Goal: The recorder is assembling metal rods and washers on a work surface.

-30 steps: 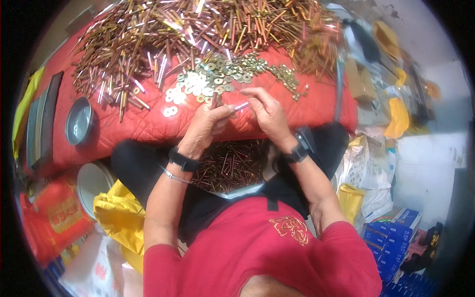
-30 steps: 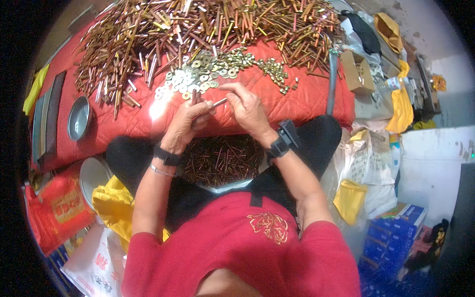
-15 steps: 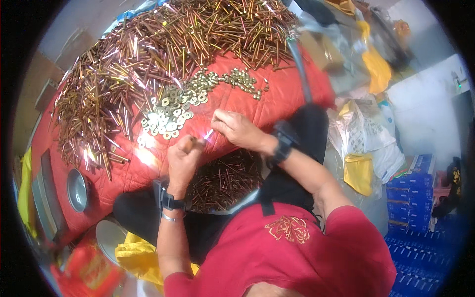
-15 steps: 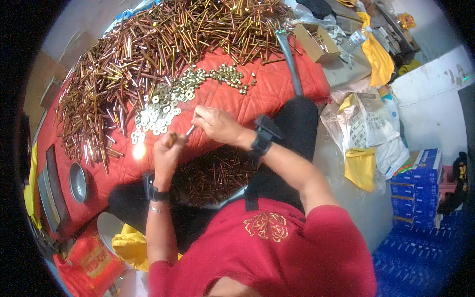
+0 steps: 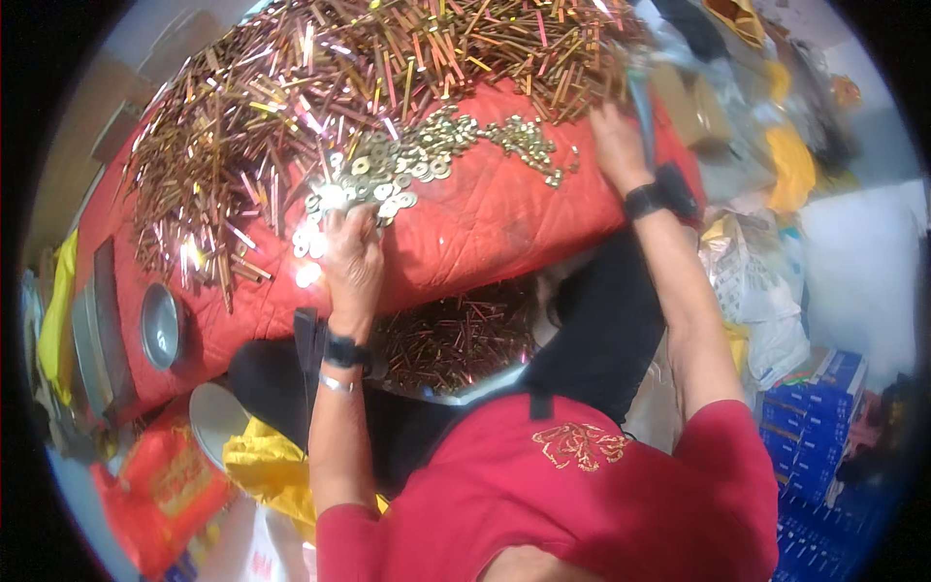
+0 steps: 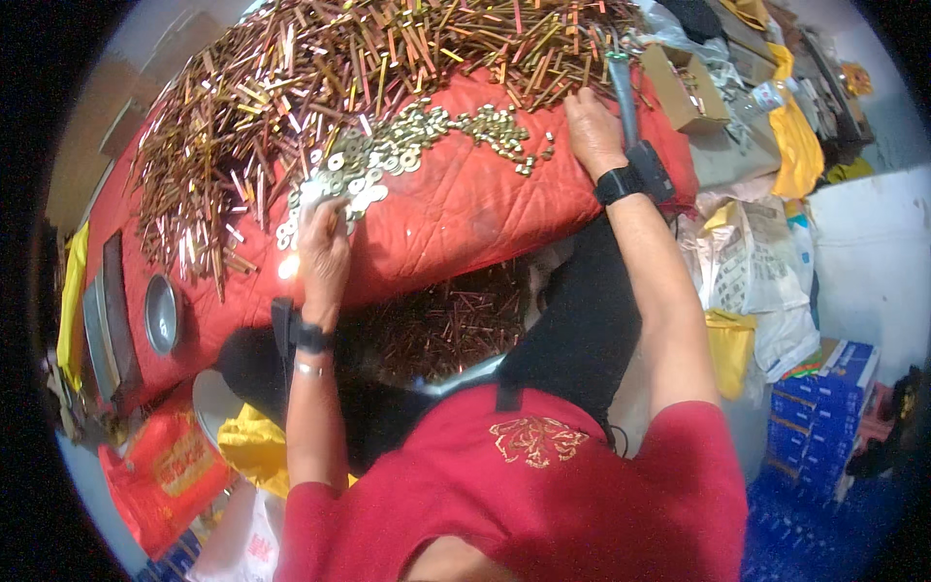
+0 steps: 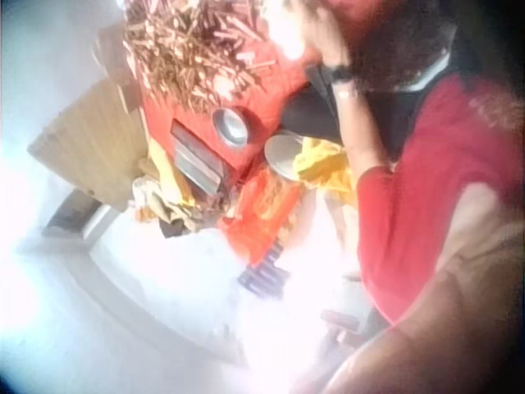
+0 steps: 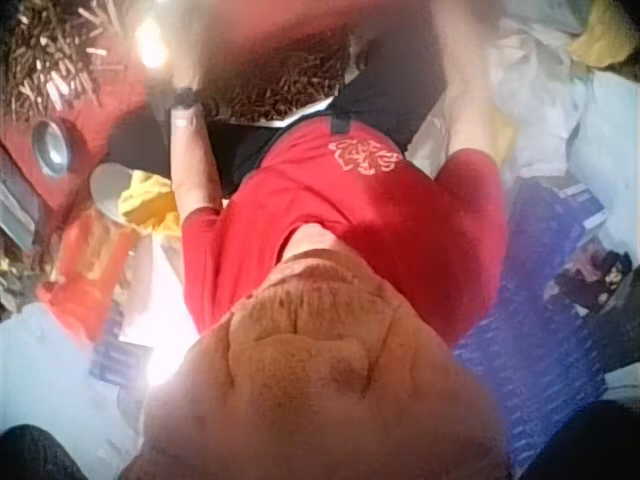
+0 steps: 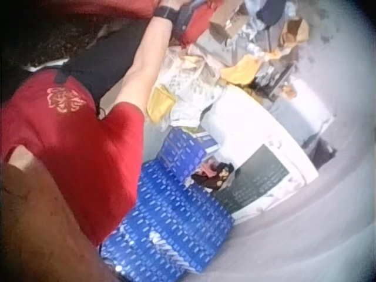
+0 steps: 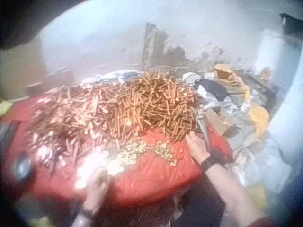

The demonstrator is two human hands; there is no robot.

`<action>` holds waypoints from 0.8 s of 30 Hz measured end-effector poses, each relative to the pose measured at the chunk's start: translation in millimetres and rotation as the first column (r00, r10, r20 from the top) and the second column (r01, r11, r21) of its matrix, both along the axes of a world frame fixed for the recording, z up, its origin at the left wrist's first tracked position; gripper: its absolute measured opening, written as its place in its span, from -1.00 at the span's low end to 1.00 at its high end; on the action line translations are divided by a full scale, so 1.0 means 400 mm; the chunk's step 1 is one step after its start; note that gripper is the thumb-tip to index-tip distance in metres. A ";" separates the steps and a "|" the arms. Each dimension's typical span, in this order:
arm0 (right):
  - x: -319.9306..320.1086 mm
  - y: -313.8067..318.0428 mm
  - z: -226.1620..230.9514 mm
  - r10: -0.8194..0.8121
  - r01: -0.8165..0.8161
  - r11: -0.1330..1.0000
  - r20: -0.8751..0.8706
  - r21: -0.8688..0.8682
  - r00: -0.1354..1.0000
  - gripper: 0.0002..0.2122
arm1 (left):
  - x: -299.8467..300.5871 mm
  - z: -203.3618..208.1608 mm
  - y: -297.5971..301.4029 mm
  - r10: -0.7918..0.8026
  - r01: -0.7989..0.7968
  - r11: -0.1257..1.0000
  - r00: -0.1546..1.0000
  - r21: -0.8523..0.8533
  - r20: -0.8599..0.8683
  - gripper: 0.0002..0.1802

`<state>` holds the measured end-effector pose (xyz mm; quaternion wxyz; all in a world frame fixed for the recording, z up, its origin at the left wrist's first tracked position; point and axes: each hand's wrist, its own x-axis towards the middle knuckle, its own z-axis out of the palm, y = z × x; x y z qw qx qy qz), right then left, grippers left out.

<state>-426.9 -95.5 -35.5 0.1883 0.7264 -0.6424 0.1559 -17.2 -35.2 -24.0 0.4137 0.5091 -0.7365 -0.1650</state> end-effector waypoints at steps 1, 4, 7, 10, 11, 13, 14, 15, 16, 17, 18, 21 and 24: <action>0.005 0.000 0.004 -0.017 0.017 0.999 -0.006 0.032 1.000 -0.89 | 0.000 0.006 -0.006 0.003 -0.002 1.000 0.999 -0.026 0.032 -0.74; 0.034 0.021 0.041 0.024 -0.025 1.000 0.050 0.015 0.998 -0.88 | -0.018 0.002 -0.020 -0.010 0.020 0.995 0.994 -0.093 0.107 -0.71; 0.165 0.072 0.163 0.241 -0.210 0.962 0.173 -0.176 0.955 -0.91 | -0.036 -0.077 -0.007 -0.056 0.091 0.981 0.979 -0.171 0.196 -0.60; 0.302 0.153 0.193 0.344 -0.283 0.937 0.395 -0.205 0.852 -0.91 | -0.067 -0.077 0.021 -0.200 0.222 0.970 0.959 -0.095 0.200 -0.58; 0.333 0.170 0.194 0.346 -0.292 0.938 0.486 -0.185 0.803 -0.90 | -0.071 -0.074 0.023 -0.244 0.265 0.961 0.949 -0.085 0.200 -0.59; 0.373 0.196 0.152 0.316 -0.324 0.943 0.501 -0.073 0.806 -0.87 | -0.076 -0.061 0.026 -0.331 0.349 0.935 0.922 -0.067 0.199 -0.61; 0.389 0.203 0.139 0.304 -0.345 0.939 0.507 -0.016 0.806 -0.86 | -0.073 -0.056 0.026 -0.361 0.374 0.924 0.922 -0.084 0.138 -0.64; 0.396 0.207 0.135 0.267 -0.325 0.945 0.510 0.026 0.818 -0.85 | -0.069 -0.051 0.027 -0.362 0.368 0.926 0.929 -0.085 0.083 -0.67; 0.402 0.210 0.133 0.230 -0.305 0.950 0.510 0.067 0.829 -0.84 | -0.061 -0.046 0.026 -0.361 0.362 0.928 0.932 -0.085 0.028 -0.69; 0.406 0.217 0.131 0.189 -0.281 0.953 0.510 0.110 0.839 -0.83 | -0.054 -0.044 0.028 -0.362 0.359 0.930 0.932 -0.082 -0.029 -0.72; 0.397 0.209 0.118 0.224 -0.293 0.952 0.455 0.086 0.862 -0.83 | -0.041 -0.050 0.022 -0.325 0.323 0.946 0.933 -0.035 -0.152 -0.75; 0.384 0.197 0.082 0.160 -0.216 0.964 0.316 0.153 0.935 -0.87 | -0.015 -0.037 0.018 -0.048 0.142 0.966 0.920 0.216 -0.390 -0.82; 0.392 0.197 0.080 0.251 -0.313 0.941 0.352 0.129 0.902 -0.90 | 0.021 -0.014 0.010 0.228 0.266 0.829 0.643 0.492 -0.731 -0.77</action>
